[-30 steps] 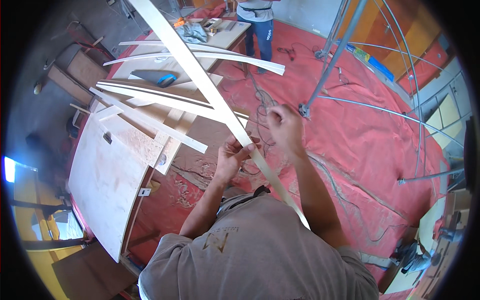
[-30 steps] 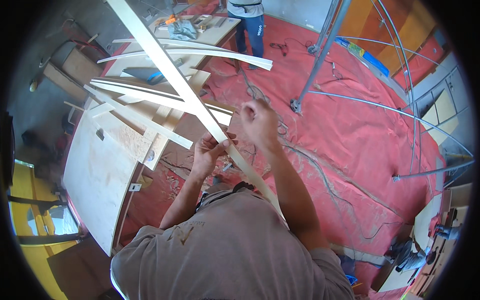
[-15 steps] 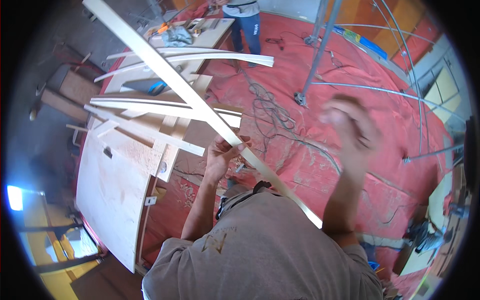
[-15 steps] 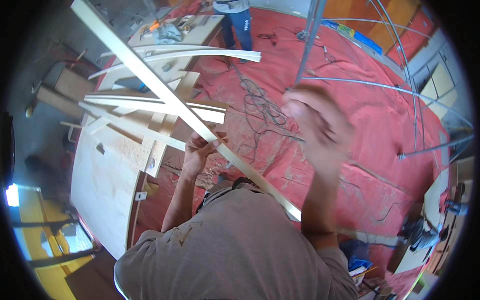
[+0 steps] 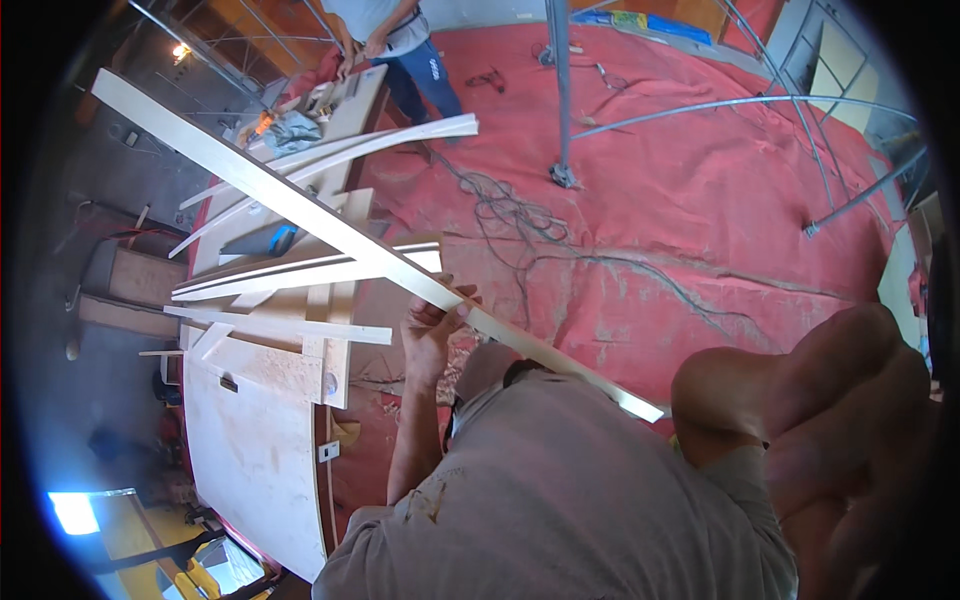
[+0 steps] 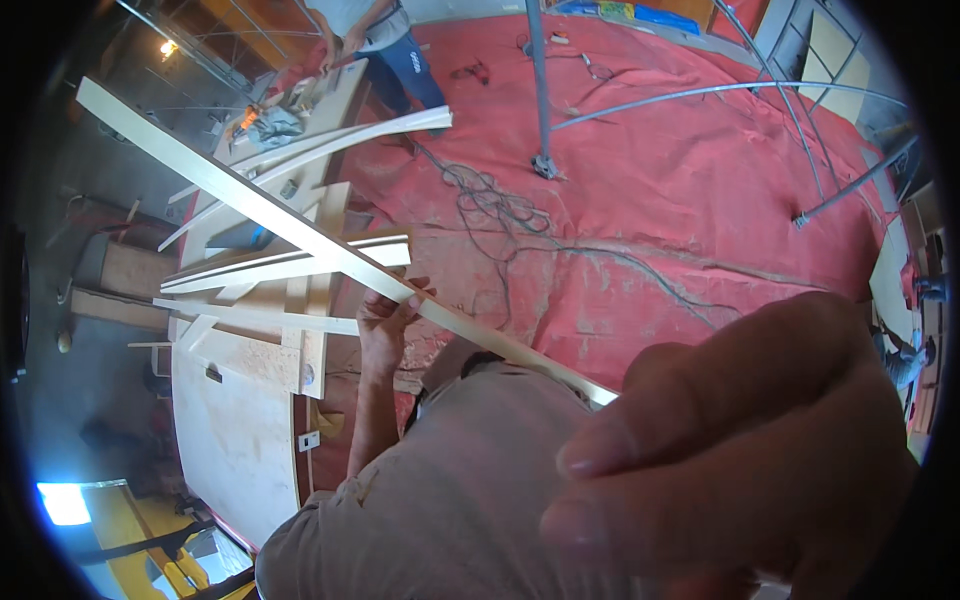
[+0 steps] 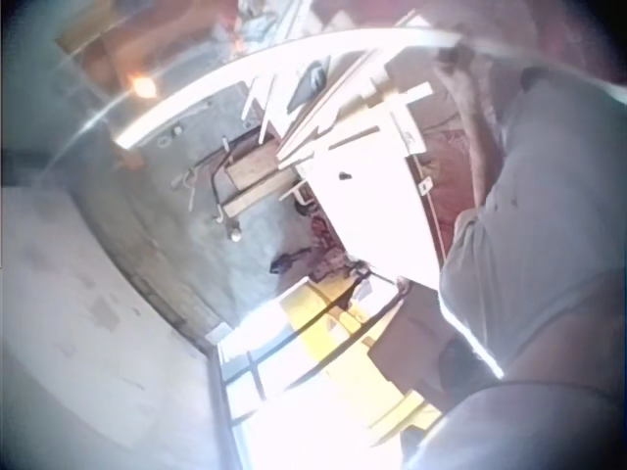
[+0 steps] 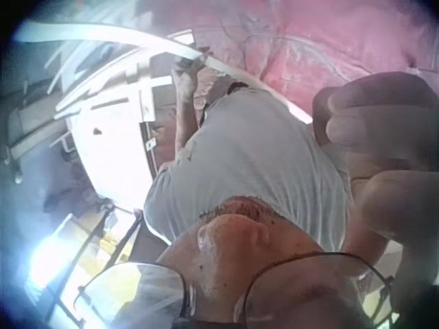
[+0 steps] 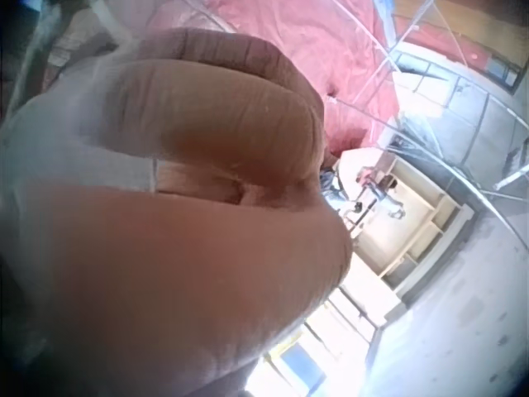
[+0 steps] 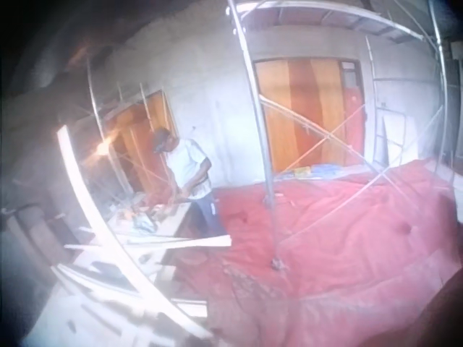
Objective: The person measures and marks wooden strips with a pencil and square, holds the strips against a wall frame, and places them on a workbench where another person uses a hand plane.
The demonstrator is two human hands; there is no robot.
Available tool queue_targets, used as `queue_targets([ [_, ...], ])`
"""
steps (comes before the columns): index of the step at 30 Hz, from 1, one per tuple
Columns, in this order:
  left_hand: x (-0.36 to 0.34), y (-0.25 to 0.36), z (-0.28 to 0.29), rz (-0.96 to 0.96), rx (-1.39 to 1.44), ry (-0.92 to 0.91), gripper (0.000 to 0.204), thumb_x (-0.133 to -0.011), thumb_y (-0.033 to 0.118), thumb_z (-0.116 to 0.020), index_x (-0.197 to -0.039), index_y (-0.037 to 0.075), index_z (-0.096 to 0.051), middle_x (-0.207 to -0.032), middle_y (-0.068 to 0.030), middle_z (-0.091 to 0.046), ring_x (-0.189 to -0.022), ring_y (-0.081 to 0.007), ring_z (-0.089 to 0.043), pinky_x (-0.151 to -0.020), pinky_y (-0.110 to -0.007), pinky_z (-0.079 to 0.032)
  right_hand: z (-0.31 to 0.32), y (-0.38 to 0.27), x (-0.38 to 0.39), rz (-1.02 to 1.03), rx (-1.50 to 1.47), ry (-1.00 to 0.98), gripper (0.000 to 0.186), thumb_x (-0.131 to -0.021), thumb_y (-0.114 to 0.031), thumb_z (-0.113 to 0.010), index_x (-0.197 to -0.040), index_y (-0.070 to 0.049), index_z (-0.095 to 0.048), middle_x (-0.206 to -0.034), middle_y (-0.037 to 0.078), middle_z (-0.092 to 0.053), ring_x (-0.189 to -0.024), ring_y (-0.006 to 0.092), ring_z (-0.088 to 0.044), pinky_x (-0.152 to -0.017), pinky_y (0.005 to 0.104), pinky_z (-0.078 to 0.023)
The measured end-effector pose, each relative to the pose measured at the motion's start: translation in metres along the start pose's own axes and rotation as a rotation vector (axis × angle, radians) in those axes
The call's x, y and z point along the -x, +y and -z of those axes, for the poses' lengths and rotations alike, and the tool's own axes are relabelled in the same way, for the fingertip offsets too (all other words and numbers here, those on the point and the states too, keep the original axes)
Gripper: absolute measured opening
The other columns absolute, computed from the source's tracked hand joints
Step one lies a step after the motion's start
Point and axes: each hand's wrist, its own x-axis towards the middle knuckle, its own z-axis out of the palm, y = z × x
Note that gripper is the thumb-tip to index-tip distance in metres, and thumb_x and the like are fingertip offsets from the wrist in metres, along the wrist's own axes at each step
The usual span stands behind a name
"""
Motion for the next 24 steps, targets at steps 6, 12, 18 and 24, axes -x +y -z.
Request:
queue_targets([
  [6,-0.010,0.000,-0.004,0.082,-0.024,-0.046,0.045,-0.095,-0.006,-0.072,-0.138,-0.001,-0.059,-0.123,-0.0216,-0.074,-0.112,-0.0303,-0.074,-0.098,-0.043,-0.063,0.005,-0.011,0.006,-0.009,-0.030,0.069,0.021,-0.099,-0.003,-0.067,-0.117,0.008,-0.068,-0.089,0.016,-0.069,-0.071,0.0158,-0.064,-0.063,0.0293,-0.055],
  [12,-0.044,-0.007,-0.020,0.118,-0.054,-0.081,0.038,-0.093,-0.009,-0.073,-0.130,-0.005,-0.064,-0.121,-0.0202,-0.075,-0.111,-0.0270,-0.074,-0.097,-0.040,-0.062,0.021,0.007,0.003,0.002,-0.020,0.117,0.023,-0.101,-0.007,-0.066,-0.119,0.008,-0.066,-0.087,0.017,-0.068,-0.066,0.0166,-0.063,-0.059,0.0298,-0.054],
  [18,-0.110,-0.031,-0.035,0.108,-0.035,-0.117,0.040,-0.091,-0.011,-0.072,-0.130,-0.004,-0.064,-0.121,-0.0201,-0.075,-0.111,-0.0284,-0.074,-0.099,-0.043,-0.062,0.057,0.064,-0.009,-0.045,0.031,0.151,0.025,-0.103,-0.010,-0.064,-0.121,0.008,-0.064,-0.085,0.018,-0.067,-0.061,0.0174,-0.062,-0.055,0.0303,-0.054],
  [24,-0.217,-0.054,-0.045,0.094,0.025,-0.163,0.039,-0.092,-0.012,-0.072,-0.129,-0.004,-0.064,-0.119,-0.0159,-0.076,-0.108,-0.0209,-0.073,-0.098,-0.036,-0.059,0.098,0.154,-0.033,-0.088,0.062,0.146,0.028,-0.105,-0.013,-0.063,-0.123,0.008,-0.063,-0.083,0.019,-0.067,-0.056,0.0182,-0.061,-0.051,0.0308,-0.053],
])
